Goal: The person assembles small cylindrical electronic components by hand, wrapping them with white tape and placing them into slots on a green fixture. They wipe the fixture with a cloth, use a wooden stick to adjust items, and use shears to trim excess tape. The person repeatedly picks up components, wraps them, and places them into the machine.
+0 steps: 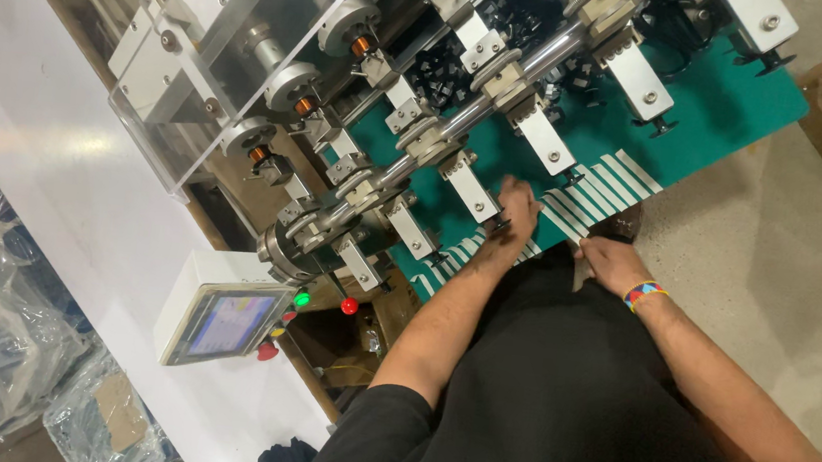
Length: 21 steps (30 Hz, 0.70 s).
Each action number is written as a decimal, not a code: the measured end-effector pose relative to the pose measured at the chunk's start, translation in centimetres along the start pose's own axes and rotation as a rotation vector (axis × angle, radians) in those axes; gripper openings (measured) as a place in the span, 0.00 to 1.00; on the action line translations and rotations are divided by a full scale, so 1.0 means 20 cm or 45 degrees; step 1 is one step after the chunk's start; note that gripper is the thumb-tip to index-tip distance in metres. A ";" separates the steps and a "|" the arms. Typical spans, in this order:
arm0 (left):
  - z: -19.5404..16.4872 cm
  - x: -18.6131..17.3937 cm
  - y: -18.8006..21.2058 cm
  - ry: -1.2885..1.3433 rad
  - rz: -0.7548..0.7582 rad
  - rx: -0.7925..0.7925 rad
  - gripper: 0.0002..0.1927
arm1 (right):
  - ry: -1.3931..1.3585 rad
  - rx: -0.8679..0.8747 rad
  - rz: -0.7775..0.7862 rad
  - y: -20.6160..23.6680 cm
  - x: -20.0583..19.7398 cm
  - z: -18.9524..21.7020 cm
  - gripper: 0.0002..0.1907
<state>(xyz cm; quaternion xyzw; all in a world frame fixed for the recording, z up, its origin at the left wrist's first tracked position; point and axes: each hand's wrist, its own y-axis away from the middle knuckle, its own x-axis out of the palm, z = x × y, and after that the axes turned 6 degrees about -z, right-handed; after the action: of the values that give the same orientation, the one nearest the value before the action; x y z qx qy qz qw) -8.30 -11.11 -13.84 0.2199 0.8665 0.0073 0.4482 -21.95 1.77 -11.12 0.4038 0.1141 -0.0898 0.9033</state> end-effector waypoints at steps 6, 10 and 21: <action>-0.04 -0.08 0.08 -0.155 -0.216 0.204 0.21 | 0.925 0.002 0.142 -0.11 0.11 0.09 0.26; 0.03 -0.10 0.21 0.278 -0.042 -0.090 0.25 | 0.321 -0.180 0.123 0.02 0.11 0.04 0.24; 0.20 -0.11 0.07 -0.114 0.242 0.367 0.18 | 0.195 -0.355 0.066 0.14 0.07 -0.23 0.22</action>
<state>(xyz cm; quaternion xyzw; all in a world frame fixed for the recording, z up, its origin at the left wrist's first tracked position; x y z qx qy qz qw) -3.57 -11.35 -14.15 0.3629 0.8130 -0.0845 0.4474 -20.45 6.91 -12.61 0.2831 0.1834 -0.0188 0.9412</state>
